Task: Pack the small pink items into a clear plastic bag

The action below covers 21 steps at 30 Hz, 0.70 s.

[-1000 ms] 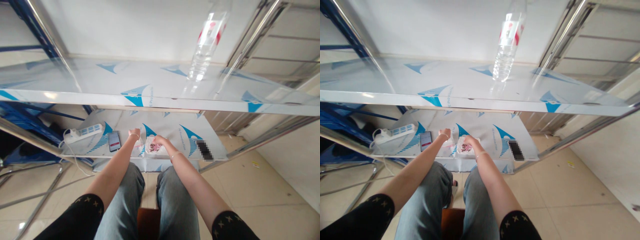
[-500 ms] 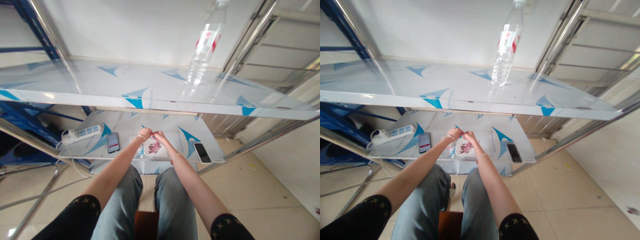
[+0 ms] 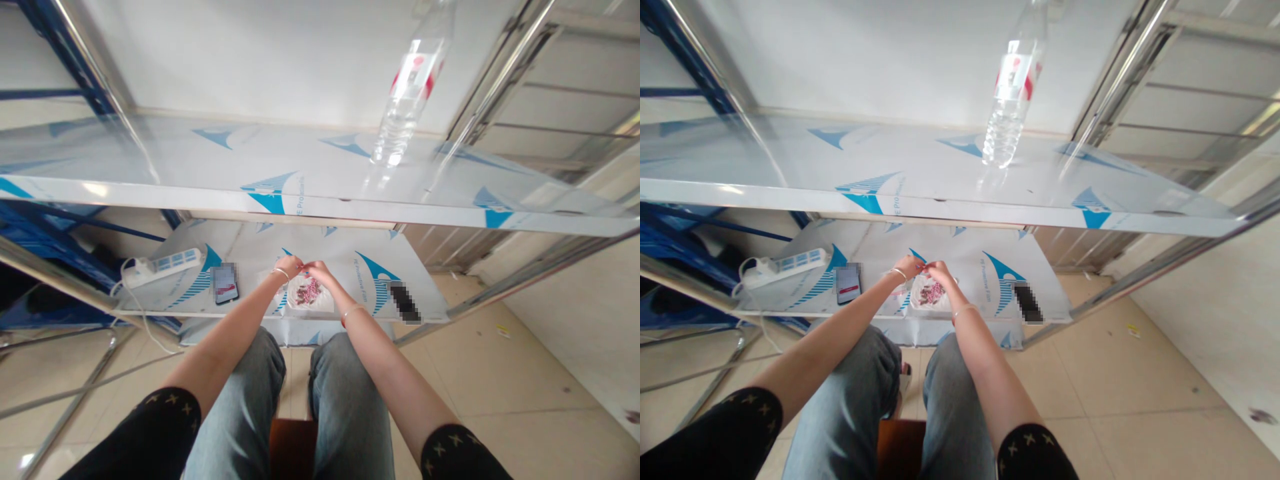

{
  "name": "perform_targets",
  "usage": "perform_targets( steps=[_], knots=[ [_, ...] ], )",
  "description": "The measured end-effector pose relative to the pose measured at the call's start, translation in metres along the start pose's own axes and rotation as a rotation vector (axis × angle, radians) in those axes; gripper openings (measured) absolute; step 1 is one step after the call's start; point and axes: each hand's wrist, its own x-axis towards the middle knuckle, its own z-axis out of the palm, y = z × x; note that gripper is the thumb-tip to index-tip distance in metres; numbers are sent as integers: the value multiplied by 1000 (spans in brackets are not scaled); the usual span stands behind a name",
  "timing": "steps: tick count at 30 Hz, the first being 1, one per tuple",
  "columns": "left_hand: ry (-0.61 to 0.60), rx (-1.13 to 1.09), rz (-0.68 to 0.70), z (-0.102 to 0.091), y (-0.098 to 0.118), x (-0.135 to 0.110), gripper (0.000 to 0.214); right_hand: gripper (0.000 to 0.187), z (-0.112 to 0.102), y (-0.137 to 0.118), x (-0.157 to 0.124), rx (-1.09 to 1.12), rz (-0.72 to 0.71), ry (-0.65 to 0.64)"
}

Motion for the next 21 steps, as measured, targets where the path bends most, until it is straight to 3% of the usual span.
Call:
perform_targets(
  steps=[10, 21],
  knots=[
    [-14, 24, 35, 3, 1, 1, 28, 18, -3, -8, -14, -51, -2, 8],
    [-54, 51, -20, -6, 12, -7, 30, 12, -2, -19, -21, -140, -14, 48]
  ],
)
